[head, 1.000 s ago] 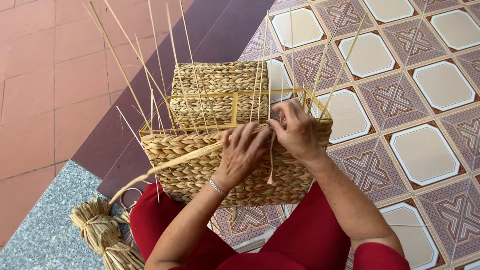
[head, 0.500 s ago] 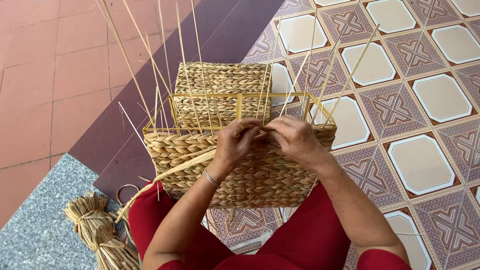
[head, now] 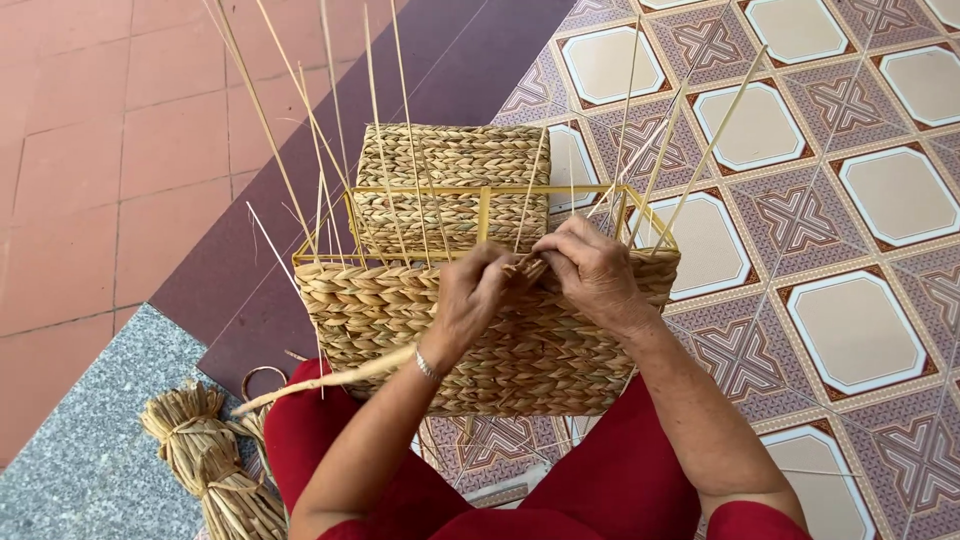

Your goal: The person weaves dried plant fibers around a metal basket frame by hand to make a woven basket.

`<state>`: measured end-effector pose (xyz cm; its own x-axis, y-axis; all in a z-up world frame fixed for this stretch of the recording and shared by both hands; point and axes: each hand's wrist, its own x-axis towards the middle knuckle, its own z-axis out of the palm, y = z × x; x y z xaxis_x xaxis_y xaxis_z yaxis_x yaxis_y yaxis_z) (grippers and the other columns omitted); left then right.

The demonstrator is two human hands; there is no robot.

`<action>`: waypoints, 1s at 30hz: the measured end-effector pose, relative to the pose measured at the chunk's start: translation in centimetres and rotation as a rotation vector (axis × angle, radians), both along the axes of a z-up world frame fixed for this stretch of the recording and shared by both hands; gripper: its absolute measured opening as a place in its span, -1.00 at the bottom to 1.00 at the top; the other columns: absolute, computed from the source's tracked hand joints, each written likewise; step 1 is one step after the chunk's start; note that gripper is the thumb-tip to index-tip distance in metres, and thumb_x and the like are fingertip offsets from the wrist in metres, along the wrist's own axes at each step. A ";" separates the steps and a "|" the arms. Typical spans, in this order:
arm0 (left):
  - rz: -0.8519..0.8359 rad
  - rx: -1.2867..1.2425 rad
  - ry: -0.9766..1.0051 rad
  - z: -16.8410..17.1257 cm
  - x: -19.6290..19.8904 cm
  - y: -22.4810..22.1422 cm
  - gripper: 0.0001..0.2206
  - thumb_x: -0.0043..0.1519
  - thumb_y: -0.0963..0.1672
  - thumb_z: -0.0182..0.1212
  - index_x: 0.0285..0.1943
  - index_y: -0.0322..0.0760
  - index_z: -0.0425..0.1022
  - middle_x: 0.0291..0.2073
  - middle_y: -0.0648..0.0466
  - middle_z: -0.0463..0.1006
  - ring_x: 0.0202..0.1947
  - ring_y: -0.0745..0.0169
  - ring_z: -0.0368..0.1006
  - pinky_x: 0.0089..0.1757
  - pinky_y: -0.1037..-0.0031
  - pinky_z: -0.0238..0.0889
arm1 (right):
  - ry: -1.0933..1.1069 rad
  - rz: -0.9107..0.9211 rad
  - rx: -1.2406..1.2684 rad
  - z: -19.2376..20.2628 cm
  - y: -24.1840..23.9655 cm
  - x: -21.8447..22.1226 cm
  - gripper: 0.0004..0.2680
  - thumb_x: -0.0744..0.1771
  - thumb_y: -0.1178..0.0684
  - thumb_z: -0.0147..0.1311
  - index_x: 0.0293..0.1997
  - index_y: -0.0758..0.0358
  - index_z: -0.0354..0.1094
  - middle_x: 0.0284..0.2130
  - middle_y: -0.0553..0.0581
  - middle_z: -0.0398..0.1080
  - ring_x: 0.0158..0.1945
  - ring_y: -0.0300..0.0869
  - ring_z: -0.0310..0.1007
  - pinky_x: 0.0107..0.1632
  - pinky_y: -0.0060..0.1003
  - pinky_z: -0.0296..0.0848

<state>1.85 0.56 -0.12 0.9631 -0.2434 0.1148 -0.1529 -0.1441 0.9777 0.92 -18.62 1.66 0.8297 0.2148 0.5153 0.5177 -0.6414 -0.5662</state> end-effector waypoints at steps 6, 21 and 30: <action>-0.047 0.018 -0.290 0.3 -3.2 1.5 -0.75 0.30 -0.17 0.19 0.14 -0.35 0.54 -0.29 -0.01 0.55 -0.35 0.29 0.39 -0.33 0.51 0.30 | -0.067 -0.013 -0.114 -0.1 1.1 0.1 -0.96 0.31 0.22 0.21 -0.22 0.31 0.46 -0.35 0.08 0.42 -0.25 -0.14 0.51 -0.23 -0.23 0.54; 0.148 0.672 -0.896 0.0 -1.7 6.1 -0.84 0.24 -0.10 0.31 -0.08 -0.18 0.49 0.01 0.01 0.38 0.01 0.06 0.30 -0.01 0.21 0.13 | -0.112 -0.076 -0.148 -0.8 1.4 -0.3 -0.94 0.31 0.15 0.25 -0.25 0.27 0.48 -0.29 0.09 0.47 -0.20 -0.13 0.47 -0.16 -0.24 0.53; 0.865 0.462 -0.683 -2.7 -7.1 26.3 -0.89 0.22 -0.28 0.31 -0.18 -0.25 0.53 -0.21 0.09 0.57 -0.15 0.15 0.49 -0.09 0.34 0.32 | 0.038 -0.042 -0.203 -4.1 -4.5 0.7 -0.96 0.43 0.20 0.27 -0.09 0.27 0.49 -0.21 0.13 0.50 -0.15 -0.10 0.37 -0.01 -0.23 0.35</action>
